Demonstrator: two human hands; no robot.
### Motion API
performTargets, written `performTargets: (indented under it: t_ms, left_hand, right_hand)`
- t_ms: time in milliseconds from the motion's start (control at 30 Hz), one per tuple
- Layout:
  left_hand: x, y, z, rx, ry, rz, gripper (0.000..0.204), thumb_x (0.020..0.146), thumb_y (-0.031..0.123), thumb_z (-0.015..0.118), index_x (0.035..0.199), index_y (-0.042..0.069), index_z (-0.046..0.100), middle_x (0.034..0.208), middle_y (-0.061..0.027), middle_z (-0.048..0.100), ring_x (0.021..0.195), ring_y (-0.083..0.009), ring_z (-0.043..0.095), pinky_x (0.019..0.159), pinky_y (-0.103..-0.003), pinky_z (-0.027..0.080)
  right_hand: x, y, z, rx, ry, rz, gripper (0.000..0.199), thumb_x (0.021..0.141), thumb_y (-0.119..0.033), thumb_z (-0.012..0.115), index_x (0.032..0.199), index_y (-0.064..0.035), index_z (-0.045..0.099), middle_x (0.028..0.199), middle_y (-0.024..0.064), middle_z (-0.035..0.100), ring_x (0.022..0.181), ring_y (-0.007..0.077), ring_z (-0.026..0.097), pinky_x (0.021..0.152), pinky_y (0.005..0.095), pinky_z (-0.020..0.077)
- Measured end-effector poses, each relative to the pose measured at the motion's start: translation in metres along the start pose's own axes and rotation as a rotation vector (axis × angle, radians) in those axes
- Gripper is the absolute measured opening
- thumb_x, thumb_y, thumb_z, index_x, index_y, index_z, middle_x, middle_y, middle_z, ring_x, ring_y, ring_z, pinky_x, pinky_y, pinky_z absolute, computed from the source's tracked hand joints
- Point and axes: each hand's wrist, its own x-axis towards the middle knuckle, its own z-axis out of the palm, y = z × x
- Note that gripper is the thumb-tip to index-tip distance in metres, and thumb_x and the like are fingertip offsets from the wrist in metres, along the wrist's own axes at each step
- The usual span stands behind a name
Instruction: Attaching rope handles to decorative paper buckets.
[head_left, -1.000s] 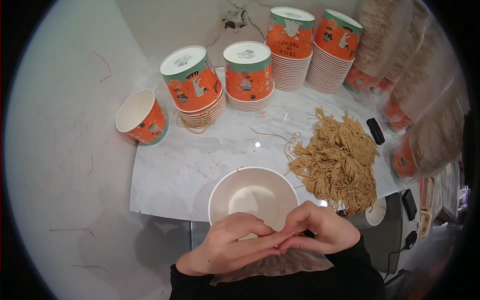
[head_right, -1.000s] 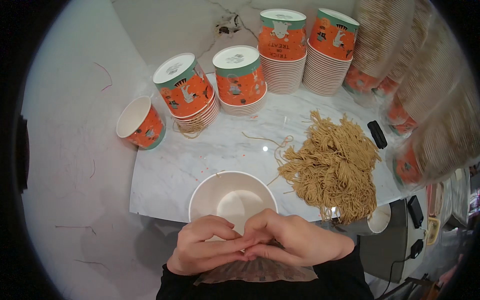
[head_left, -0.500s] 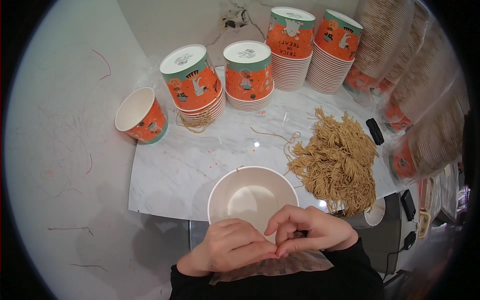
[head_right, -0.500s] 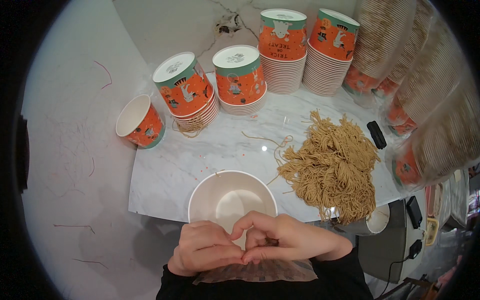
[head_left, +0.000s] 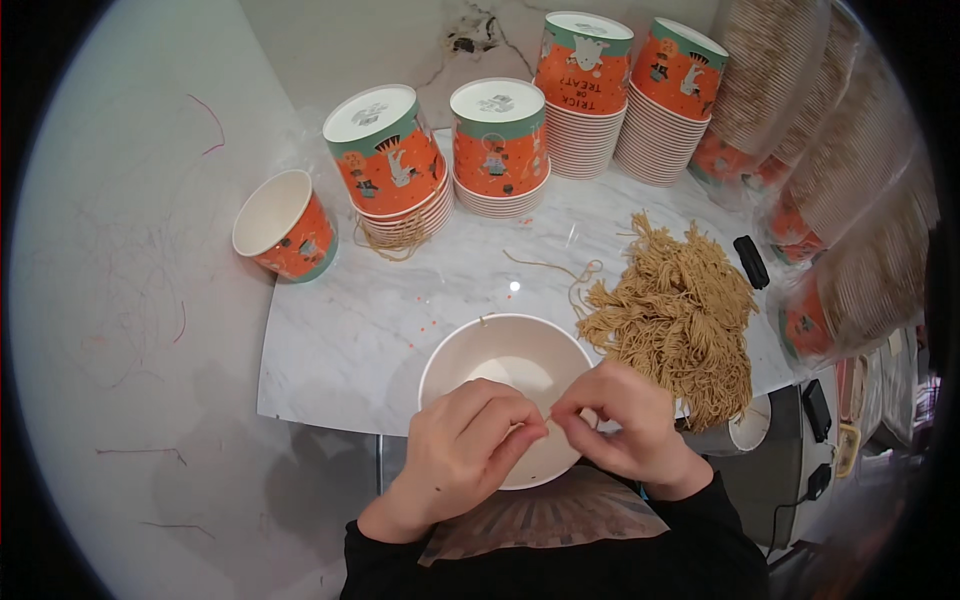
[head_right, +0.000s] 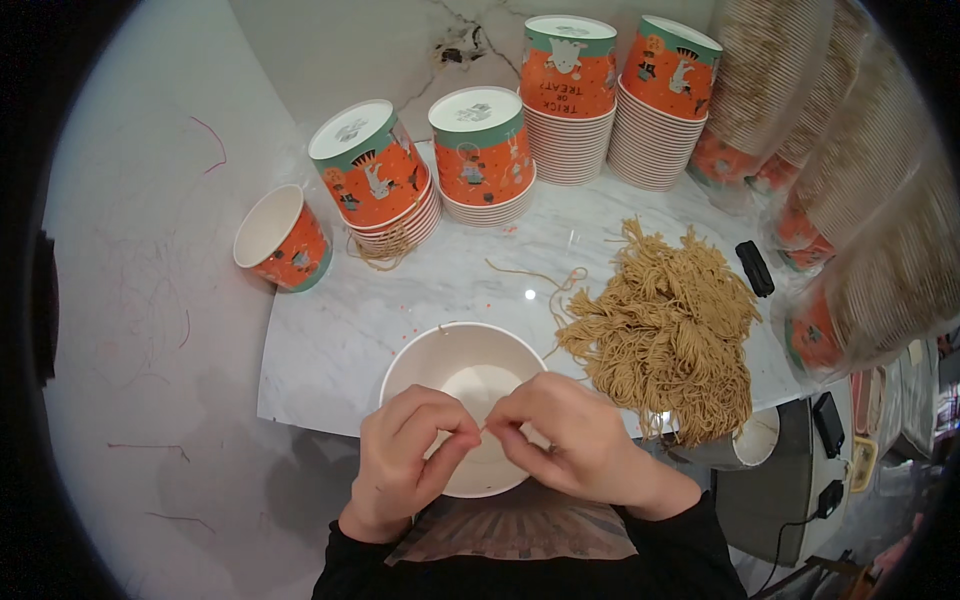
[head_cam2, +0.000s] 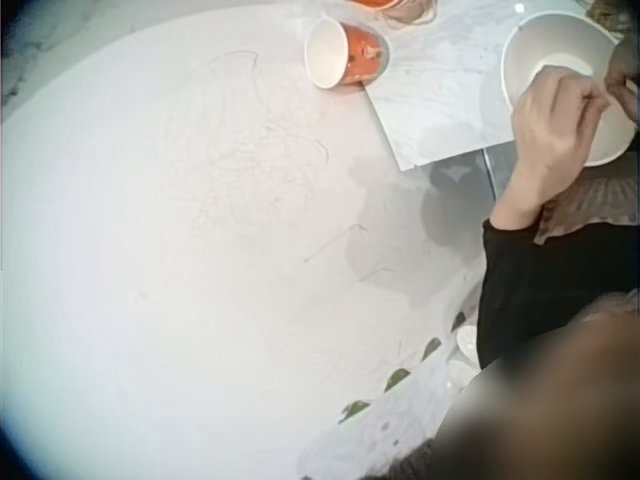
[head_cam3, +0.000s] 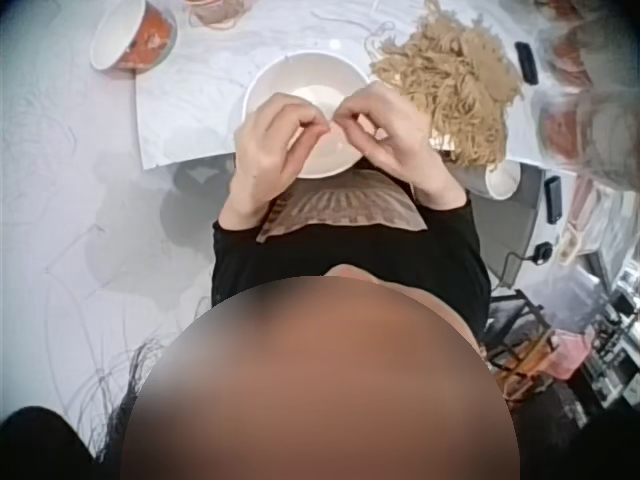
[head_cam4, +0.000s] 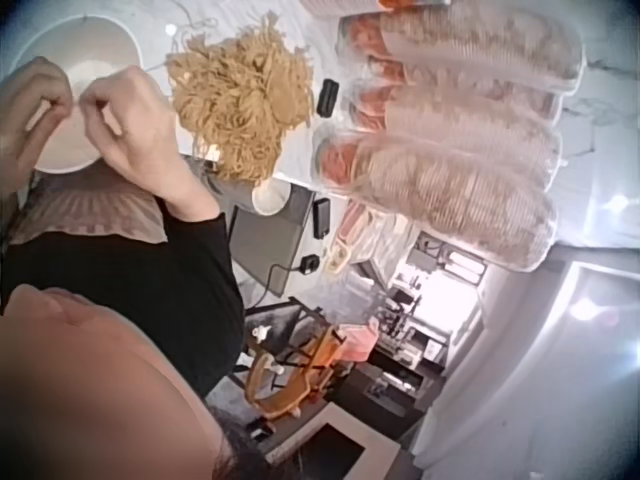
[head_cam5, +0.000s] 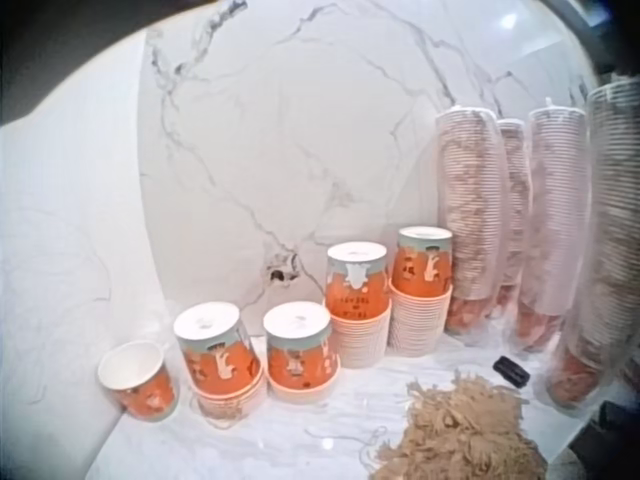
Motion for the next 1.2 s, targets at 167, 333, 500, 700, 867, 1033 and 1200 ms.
performTargets:
  t_ms: [167,333,500,700,867,1033,1200]
  left_hand:
    - [0.0,0.012,-0.028,-0.19,-0.482,0.125,0.052,0.07,0.026,0.085,0.115,0.006,0.067,0.111,-0.0073,0.068,0.092,-0.0254,0.067,0.077,-0.035,0.053]
    - [-0.006,0.006,-0.019,-0.096,-0.478,0.124,0.039,0.074,0.006,0.076,0.113,0.006,0.069,0.101,-0.0077,0.07,0.086,-0.0247,0.068,0.073,-0.036,0.054]
    - [-0.004,0.006,-0.014,-0.071,-0.146,-0.148,0.042,0.083,0.0,0.07,0.125,0.001,0.062,0.099,-0.013,0.068,0.082,-0.0274,0.065,0.069,-0.034,0.053]
    - [-0.008,0.001,-0.005,-0.391,-0.019,-0.341,0.047,0.085,-0.003,0.07,0.131,0.001,0.06,0.103,-0.0131,0.067,0.084,-0.0176,0.064,0.07,-0.028,0.052]
    - [-0.014,0.001,0.003,-0.536,0.019,-0.419,0.046,0.085,-0.004,0.071,0.129,0.0,0.062,0.106,-0.0117,0.068,0.086,-0.0151,0.066,0.074,-0.027,0.053]
    - [-0.013,-0.002,0.009,-0.592,0.069,-0.402,0.045,0.085,-0.005,0.071,0.128,-0.001,0.062,0.109,-0.0122,0.069,0.091,-0.016,0.067,0.078,-0.027,0.055]
    - [-0.012,-0.002,0.01,-0.597,0.073,-0.412,0.045,0.085,-0.005,0.072,0.128,-0.001,0.063,0.11,-0.0124,0.069,0.093,-0.0161,0.067,0.079,-0.028,0.055]
  right_hand:
    - [-0.008,0.016,-0.014,-0.12,0.303,-0.009,0.02,0.076,0.006,0.07,0.092,-0.0031,0.064,0.08,0.0063,0.063,0.064,0.0161,0.054,0.056,0.0269,0.0412]
    - [-0.014,0.023,-0.026,-0.208,0.57,-0.281,0.018,0.074,0.004,0.068,0.09,-0.0039,0.062,0.077,0.0059,0.061,0.063,0.0181,0.054,0.057,0.0292,0.0432]
    - [-0.011,0.017,-0.018,-0.143,0.226,-0.256,0.021,0.072,0.003,0.07,0.09,-0.0047,0.062,0.082,0.0079,0.067,0.068,0.0221,0.065,0.059,0.0318,0.0511]
    - [-0.001,0.024,0.014,-0.132,0.104,-0.198,0.027,0.072,0.001,0.074,0.096,-0.0037,0.063,0.083,0.0086,0.063,0.067,0.024,0.066,0.057,0.0323,0.0527]
    - [0.001,0.024,0.023,-0.149,0.127,-0.239,0.027,0.071,0.001,0.075,0.095,-0.0035,0.063,0.082,0.0087,0.062,0.066,0.0244,0.065,0.055,0.0323,0.0521]
    - [0.003,0.023,0.023,-0.216,0.137,-0.227,0.028,0.071,0.001,0.075,0.095,-0.0033,0.063,0.078,0.0082,0.06,0.064,0.0237,0.063,0.053,0.0322,0.0513]
    - [0.006,0.023,0.024,-0.25,0.169,-0.229,0.027,0.071,0.001,0.075,0.095,-0.0031,0.063,0.077,0.0079,0.059,0.063,0.023,0.063,0.052,0.0326,0.0508]
